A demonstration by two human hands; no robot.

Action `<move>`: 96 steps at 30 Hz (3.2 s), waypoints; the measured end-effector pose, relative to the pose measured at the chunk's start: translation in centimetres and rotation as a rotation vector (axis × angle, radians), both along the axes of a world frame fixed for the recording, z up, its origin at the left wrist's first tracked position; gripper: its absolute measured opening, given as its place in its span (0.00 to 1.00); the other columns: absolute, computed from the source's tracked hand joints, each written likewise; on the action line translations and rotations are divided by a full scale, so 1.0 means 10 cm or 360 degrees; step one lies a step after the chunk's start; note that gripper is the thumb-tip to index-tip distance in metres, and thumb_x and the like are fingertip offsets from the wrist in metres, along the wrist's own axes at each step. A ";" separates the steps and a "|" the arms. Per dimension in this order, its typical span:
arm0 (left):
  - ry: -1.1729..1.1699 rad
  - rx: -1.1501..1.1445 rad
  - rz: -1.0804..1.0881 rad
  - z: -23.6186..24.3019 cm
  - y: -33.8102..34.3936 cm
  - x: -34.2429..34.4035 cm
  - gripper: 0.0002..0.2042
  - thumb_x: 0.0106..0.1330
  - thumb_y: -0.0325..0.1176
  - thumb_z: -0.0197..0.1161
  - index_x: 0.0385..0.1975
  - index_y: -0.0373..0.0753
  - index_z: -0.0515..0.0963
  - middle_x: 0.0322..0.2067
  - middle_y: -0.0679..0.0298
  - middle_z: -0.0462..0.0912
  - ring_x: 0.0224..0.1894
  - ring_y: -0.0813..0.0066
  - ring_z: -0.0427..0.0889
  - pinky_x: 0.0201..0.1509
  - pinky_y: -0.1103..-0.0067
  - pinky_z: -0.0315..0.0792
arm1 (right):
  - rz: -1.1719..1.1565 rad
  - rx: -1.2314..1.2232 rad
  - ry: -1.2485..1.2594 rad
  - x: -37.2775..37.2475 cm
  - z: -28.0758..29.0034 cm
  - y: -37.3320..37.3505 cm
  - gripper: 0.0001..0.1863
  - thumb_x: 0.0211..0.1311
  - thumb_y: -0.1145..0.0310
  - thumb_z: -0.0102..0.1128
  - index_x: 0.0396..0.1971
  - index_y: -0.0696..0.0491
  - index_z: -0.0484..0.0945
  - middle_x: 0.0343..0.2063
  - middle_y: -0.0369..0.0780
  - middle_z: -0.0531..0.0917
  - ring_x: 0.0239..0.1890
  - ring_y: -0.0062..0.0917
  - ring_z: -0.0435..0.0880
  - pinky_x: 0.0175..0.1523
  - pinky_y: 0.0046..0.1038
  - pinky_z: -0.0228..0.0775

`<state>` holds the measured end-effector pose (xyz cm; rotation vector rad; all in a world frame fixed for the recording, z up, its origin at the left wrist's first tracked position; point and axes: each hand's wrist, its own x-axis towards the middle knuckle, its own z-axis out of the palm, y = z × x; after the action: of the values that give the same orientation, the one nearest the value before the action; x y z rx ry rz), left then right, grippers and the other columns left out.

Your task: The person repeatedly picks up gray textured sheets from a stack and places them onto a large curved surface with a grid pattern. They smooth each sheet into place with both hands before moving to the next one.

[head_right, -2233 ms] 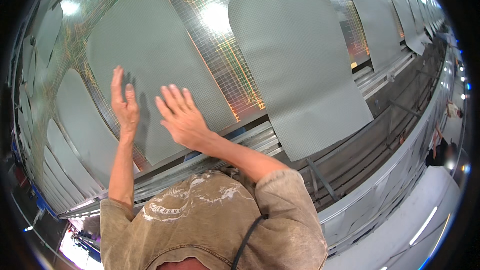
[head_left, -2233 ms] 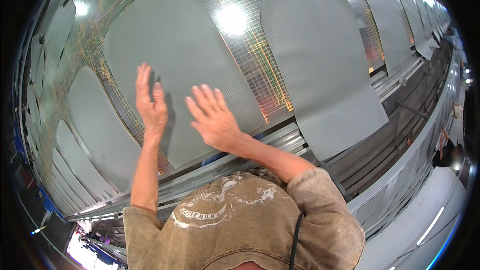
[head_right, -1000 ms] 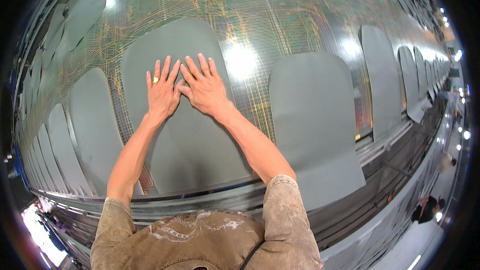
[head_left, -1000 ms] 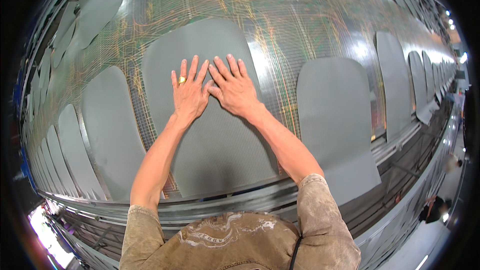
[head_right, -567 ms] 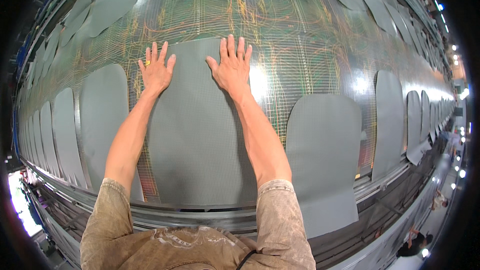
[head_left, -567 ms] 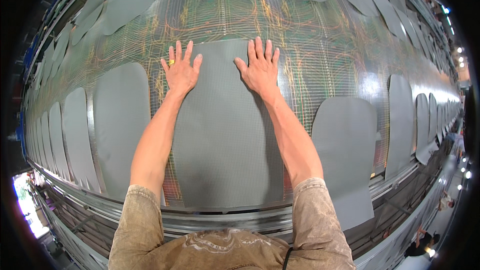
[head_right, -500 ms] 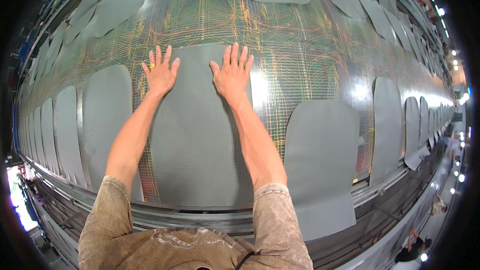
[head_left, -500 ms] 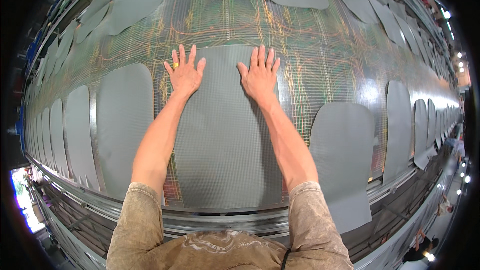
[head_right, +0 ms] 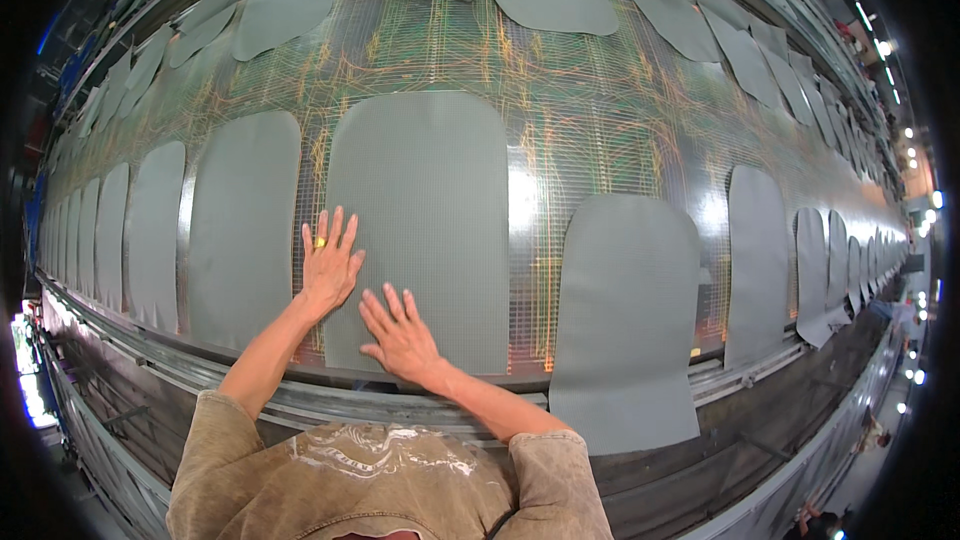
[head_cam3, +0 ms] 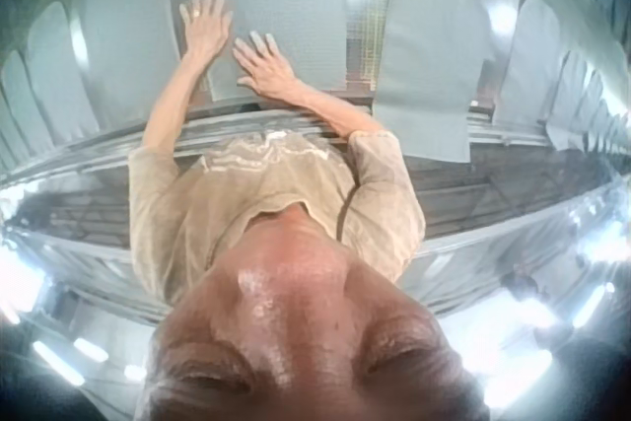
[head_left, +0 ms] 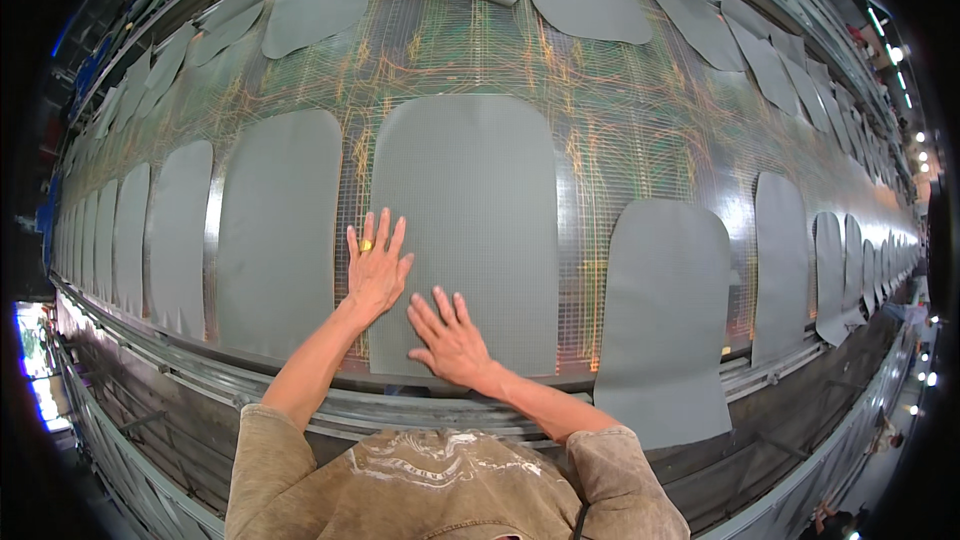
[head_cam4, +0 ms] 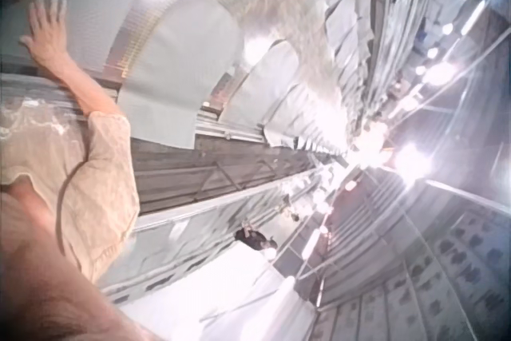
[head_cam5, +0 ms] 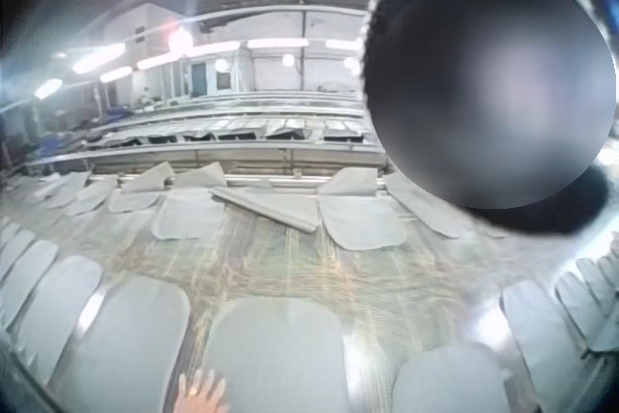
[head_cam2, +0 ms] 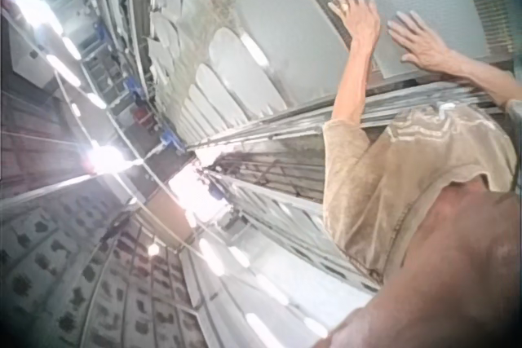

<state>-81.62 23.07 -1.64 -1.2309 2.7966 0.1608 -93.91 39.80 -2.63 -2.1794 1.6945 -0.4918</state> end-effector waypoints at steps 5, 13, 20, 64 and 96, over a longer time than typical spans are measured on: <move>0.0067 0.0060 -0.0174 -0.02 0.53 0.22 0.32 0.72 0.44 0.51 0.72 0.38 0.54 0.73 0.51 0.48 0.75 0.47 0.46 0.75 0.49 0.40 | 0.0096 -0.0008 -0.0078 0.23 -0.01 0.54 0.39 0.64 0.45 0.56 0.66 0.56 0.64 0.70 0.44 0.59 0.74 0.44 0.50 0.74 0.50 0.41; 0.0177 -0.0036 -0.0200 -0.12 0.20 -0.26 0.34 0.72 0.49 0.50 0.72 0.38 0.52 0.74 0.51 0.46 0.76 0.52 0.44 0.76 0.52 0.42 | -0.0072 0.0064 -0.0187 0.23 -0.08 0.69 0.37 0.67 0.48 0.54 0.67 0.58 0.62 0.72 0.45 0.57 0.75 0.44 0.48 0.75 0.50 0.39; 0.0203 -0.0072 0.0323 -0.30 0.11 -0.49 0.37 0.75 0.55 0.41 0.73 0.33 0.43 0.75 0.51 0.42 0.77 0.56 0.41 0.78 0.57 0.38 | -0.0598 0.0201 0.0008 0.14 -0.07 0.83 0.40 0.67 0.49 0.53 0.70 0.60 0.56 0.73 0.50 0.51 0.76 0.48 0.43 0.75 0.52 0.29; 0.0178 -0.0016 0.0287 -0.25 -2.08 0.73 0.36 0.74 0.61 0.31 0.75 0.43 0.47 0.75 0.62 0.43 0.77 0.55 0.39 0.77 0.49 0.37 | -0.1373 0.0210 0.0488 -0.11 -0.19 0.17 0.36 0.69 0.55 0.52 0.70 0.59 0.56 0.73 0.51 0.49 0.76 0.50 0.39 0.74 0.54 0.30; 0.1402 0.0607 0.0402 0.15 1.57 1.12 0.21 0.68 0.34 0.62 0.58 0.33 0.71 0.52 0.50 0.78 0.54 0.59 0.78 0.57 0.69 0.73 | -0.1150 0.0039 -0.1084 -0.32 0.52 0.85 0.28 0.66 0.56 0.57 0.58 0.62 0.72 0.57 0.55 0.75 0.62 0.43 0.72 0.64 0.37 0.63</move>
<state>-70.46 38.79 -0.14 -1.6828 2.9513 1.5027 -97.11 48.26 2.62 -1.0891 1.9635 -1.2093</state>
